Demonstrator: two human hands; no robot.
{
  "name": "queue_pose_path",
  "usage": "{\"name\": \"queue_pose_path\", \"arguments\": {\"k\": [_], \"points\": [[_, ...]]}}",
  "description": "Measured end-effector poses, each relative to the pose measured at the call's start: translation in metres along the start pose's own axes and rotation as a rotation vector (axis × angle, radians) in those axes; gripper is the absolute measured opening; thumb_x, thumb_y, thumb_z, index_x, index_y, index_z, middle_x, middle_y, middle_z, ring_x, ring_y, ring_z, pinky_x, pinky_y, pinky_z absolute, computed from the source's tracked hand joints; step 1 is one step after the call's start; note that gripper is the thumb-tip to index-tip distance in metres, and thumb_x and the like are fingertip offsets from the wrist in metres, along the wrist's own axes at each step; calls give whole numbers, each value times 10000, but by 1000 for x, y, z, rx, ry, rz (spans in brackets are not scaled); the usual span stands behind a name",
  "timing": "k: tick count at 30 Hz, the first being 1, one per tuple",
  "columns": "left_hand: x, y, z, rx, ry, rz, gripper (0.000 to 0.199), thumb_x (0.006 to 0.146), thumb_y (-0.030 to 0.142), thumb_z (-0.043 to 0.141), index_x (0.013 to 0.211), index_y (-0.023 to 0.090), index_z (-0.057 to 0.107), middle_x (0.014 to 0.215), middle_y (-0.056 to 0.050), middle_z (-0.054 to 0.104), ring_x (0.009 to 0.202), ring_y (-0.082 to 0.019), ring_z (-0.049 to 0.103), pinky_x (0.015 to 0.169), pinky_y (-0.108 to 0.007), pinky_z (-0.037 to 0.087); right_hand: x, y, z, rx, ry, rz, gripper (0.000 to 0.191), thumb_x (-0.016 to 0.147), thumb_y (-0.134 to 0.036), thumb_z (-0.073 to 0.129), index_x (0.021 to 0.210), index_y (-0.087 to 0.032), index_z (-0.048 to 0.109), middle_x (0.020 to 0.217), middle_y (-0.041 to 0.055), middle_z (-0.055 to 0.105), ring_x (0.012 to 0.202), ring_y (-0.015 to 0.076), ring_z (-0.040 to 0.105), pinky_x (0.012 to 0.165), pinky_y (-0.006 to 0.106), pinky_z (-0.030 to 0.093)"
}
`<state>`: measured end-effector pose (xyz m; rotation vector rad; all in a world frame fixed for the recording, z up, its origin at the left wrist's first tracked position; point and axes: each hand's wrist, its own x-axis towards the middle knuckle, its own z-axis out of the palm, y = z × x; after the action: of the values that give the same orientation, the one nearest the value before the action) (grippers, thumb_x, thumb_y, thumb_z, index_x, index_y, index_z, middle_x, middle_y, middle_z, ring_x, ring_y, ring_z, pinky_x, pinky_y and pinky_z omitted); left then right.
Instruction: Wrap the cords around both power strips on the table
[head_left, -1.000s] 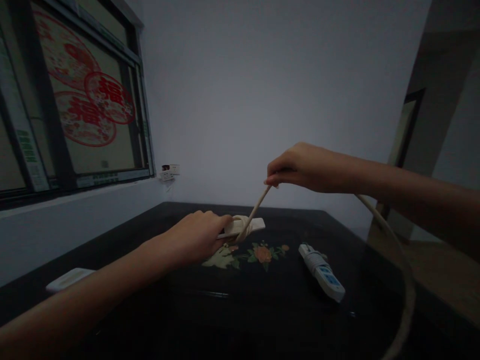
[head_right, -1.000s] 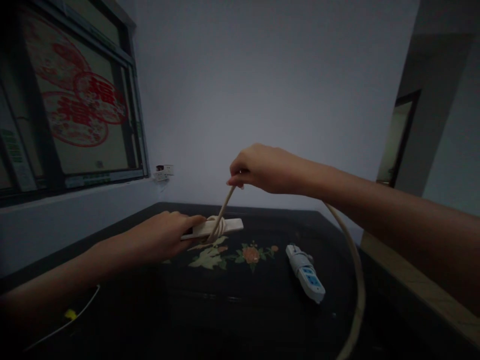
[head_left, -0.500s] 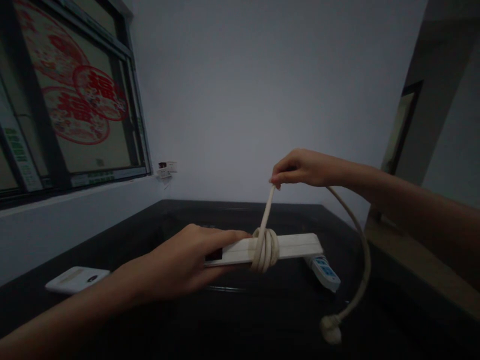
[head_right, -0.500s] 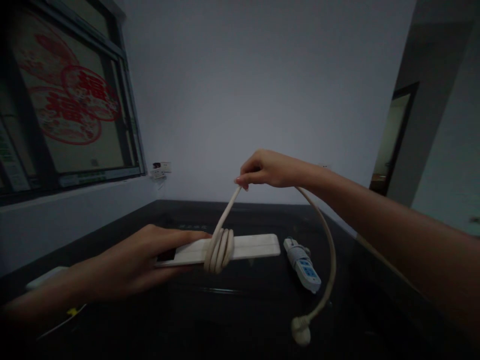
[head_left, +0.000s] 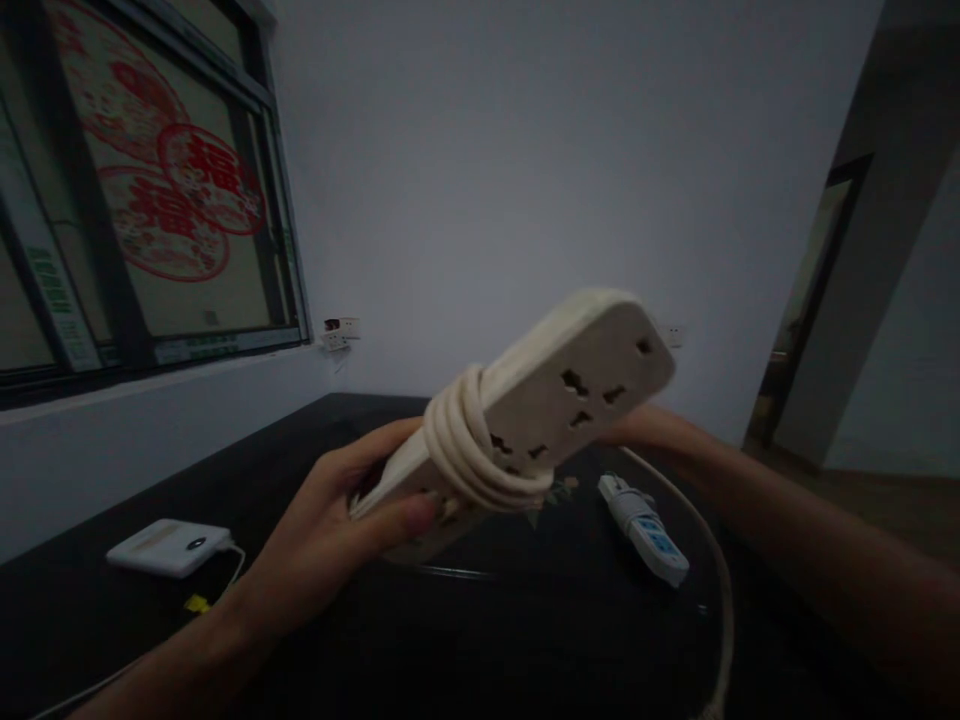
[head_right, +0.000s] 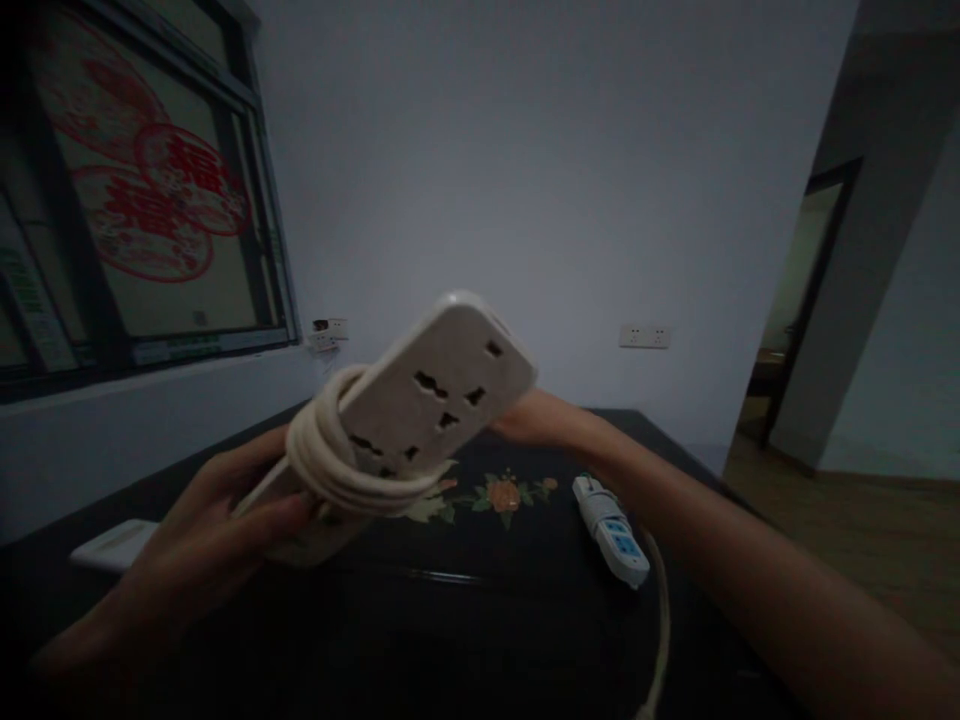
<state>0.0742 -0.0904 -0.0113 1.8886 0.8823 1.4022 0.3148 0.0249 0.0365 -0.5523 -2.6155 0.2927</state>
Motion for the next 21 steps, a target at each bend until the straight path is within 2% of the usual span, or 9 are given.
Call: {"name": "queue_pose_path", "arguments": {"k": [3, 6, 10, 13, 16, 18, 21], "points": [[7, -10, 1, -191, 96, -29, 505, 718, 405, 712, 1176, 210, 628, 1118, -90, 676, 992, -272, 635, 724, -273, 546, 0, -2, 26, 216, 34, 20, 391, 922, -429, 351, 631, -191, 459, 589, -34, 390, 555, 99, 350, 525, 239, 312], [12, -18, 5, -318, 107, -104, 550, 727, 399, 703, 1215, 177, 581, 1087, -125, 680, 915, -279, 670, 684, -293, 564, -5, -5, 47, 353, 46, 87, 416, 930, -452, 336, 617, -189, 415, 564, -53, 339, 512, 78, 296, 493, 236, 267], [16, -26, 8, -429, 98, -168, 693, 737, 353, 706, 1357, 222, 423, 1040, -124, 693, 835, -270, 697, 660, -318, 581, -11, -7, 62, 370, 32, 185, 402, 942, -403, 346, 634, -172, 459, 566, -44, 386, 508, 72, 335, 496, 233, 279], [18, -32, 7, -465, 138, -166, 644, 753, 322, 697, 1341, 226, 451, 1092, -119, 676, 887, -264, 691, 699, -294, 581, -13, -10, 66, 331, 7, 217, 346, 945, -331, 354, 714, -153, 540, 579, -36, 421, 517, 78, 377, 505, 231, 296], [21, -37, 4, -475, 150, -165, 605, 768, 331, 675, 1326, 210, 476, 1116, -127, 666, 878, -272, 693, 622, -261, 581, -17, -13, 72, 325, 23, 214, 191, 899, -270, 456, 864, -141, 592, 685, -9, 510, 592, 94, 438, 547, 232, 335], [24, -40, 1, -474, 145, -162, 601, 780, 335, 658, 1335, 206, 466, 1110, -131, 669, 851, -274, 699, 561, -248, 574, -22, -11, 82, 356, 70, 239, 138, 848, -229, 528, 950, -152, 582, 779, 8, 554, 663, 110, 471, 590, 235, 364], [28, -43, -6, -468, 188, -146, 559, 793, 313, 645, 1315, 196, 484, 1107, -124, 673, 839, -262, 701, 565, -253, 581, -34, -2, 104, 450, 245, 375, 189, 799, -203, 571, 982, -181, 529, 784, -6, 550, 682, 124, 489, 596, 234, 380]]}}
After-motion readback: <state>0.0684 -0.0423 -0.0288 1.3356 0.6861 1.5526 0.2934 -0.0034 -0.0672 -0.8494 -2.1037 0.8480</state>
